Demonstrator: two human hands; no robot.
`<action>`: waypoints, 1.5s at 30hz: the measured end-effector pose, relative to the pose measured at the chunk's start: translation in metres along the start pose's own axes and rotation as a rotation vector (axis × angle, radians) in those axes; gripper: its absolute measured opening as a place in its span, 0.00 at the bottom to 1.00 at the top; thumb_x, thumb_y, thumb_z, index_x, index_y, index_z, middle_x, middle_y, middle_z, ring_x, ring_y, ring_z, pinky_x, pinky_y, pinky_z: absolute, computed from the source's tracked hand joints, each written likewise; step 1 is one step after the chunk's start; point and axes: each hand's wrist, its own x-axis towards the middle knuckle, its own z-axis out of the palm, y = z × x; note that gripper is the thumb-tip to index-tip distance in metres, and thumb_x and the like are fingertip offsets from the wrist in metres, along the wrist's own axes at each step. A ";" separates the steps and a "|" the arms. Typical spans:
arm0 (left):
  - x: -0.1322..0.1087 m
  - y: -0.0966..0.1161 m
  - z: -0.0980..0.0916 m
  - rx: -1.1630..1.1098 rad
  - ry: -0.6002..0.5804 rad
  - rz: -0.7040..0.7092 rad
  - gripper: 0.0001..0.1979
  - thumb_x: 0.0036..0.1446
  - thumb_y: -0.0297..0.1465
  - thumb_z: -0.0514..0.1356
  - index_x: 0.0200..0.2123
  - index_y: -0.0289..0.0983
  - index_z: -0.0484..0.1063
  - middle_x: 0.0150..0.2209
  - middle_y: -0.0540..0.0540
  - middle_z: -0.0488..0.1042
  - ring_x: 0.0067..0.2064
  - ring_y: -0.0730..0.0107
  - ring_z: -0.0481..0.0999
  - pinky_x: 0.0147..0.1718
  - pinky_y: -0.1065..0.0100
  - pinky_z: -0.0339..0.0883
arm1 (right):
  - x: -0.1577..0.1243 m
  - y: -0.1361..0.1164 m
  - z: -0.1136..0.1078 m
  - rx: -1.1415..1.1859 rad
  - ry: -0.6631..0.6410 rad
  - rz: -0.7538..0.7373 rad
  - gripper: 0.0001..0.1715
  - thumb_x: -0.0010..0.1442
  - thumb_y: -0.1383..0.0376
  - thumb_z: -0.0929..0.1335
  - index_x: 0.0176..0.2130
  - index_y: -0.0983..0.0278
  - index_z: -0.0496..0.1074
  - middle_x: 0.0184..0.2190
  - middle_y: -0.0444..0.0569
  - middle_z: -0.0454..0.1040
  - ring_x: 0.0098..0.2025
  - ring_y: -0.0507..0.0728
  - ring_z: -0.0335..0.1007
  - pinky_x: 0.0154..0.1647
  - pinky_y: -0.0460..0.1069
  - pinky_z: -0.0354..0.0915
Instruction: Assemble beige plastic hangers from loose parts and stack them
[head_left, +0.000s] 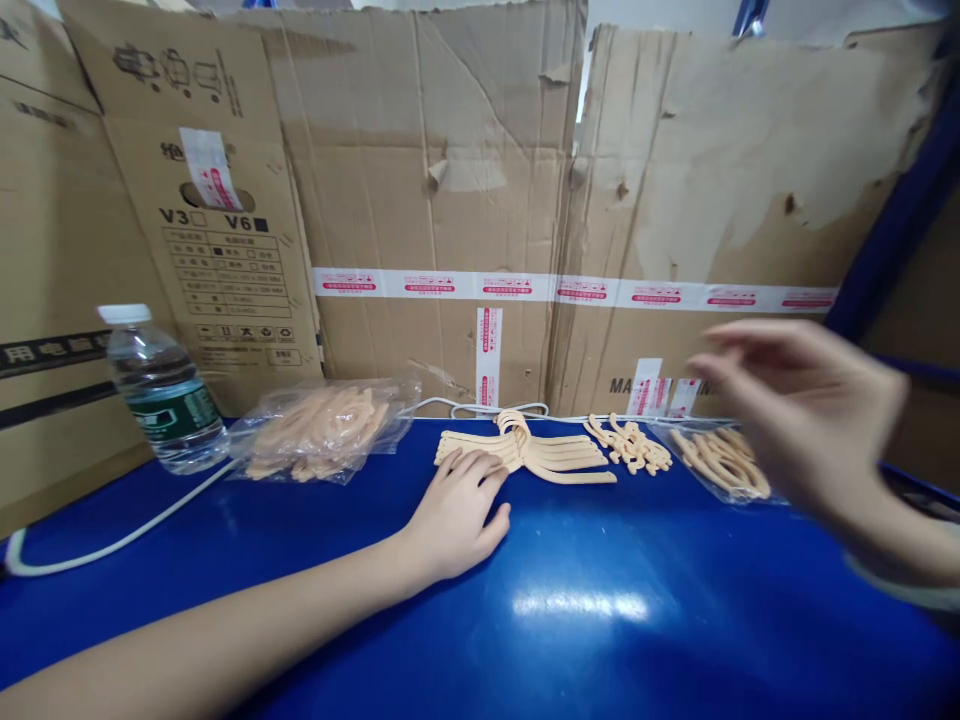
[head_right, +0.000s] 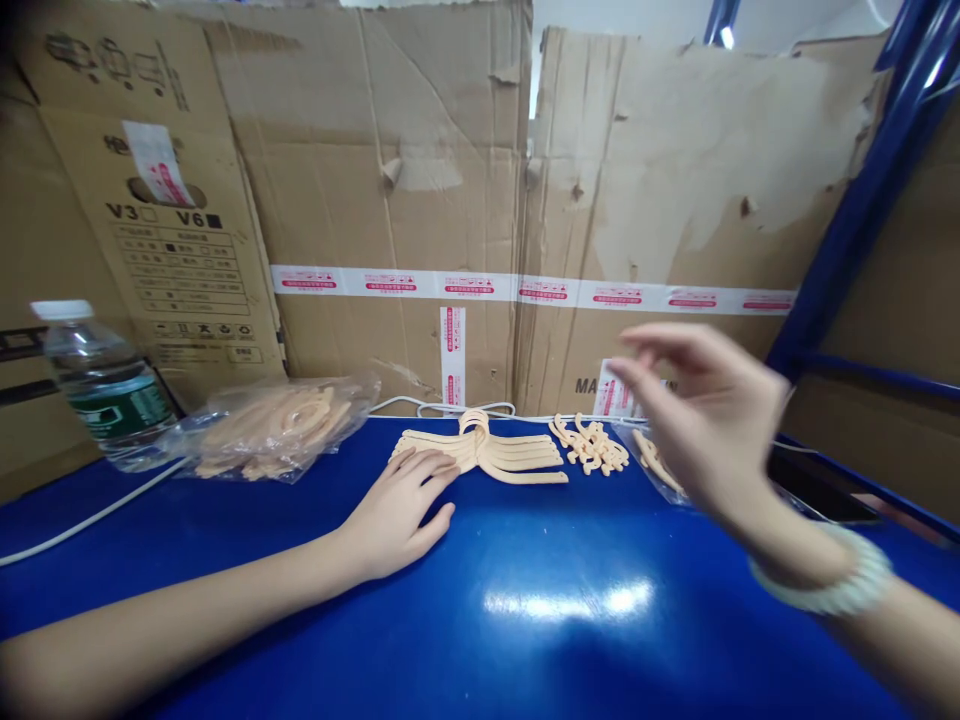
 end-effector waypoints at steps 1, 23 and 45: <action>0.000 0.000 0.000 -0.001 0.000 -0.003 0.19 0.59 0.30 0.55 0.52 0.30 0.72 0.54 0.35 0.74 0.57 0.49 0.69 0.60 0.48 0.58 | -0.006 0.011 0.007 -0.022 -0.055 -0.012 0.13 0.64 0.58 0.68 0.45 0.63 0.73 0.40 0.50 0.77 0.39 0.56 0.74 0.40 0.53 0.70; 0.001 -0.005 0.004 -0.016 -0.005 -0.103 0.17 0.58 0.28 0.57 0.50 0.32 0.71 0.51 0.37 0.75 0.55 0.50 0.71 0.54 0.46 0.62 | -0.068 0.091 0.036 -0.415 -0.857 -0.189 0.22 0.68 0.59 0.58 0.58 0.57 0.68 0.58 0.54 0.70 0.63 0.69 0.58 0.59 0.69 0.54; 0.004 -0.016 0.010 -0.143 -0.004 -0.185 0.10 0.59 0.24 0.56 0.43 0.37 0.74 0.44 0.43 0.76 0.49 0.53 0.72 0.47 0.52 0.65 | -0.065 0.088 0.039 -0.160 -0.523 -0.246 0.17 0.68 0.60 0.61 0.44 0.62 0.78 0.31 0.53 0.71 0.34 0.61 0.66 0.34 0.54 0.63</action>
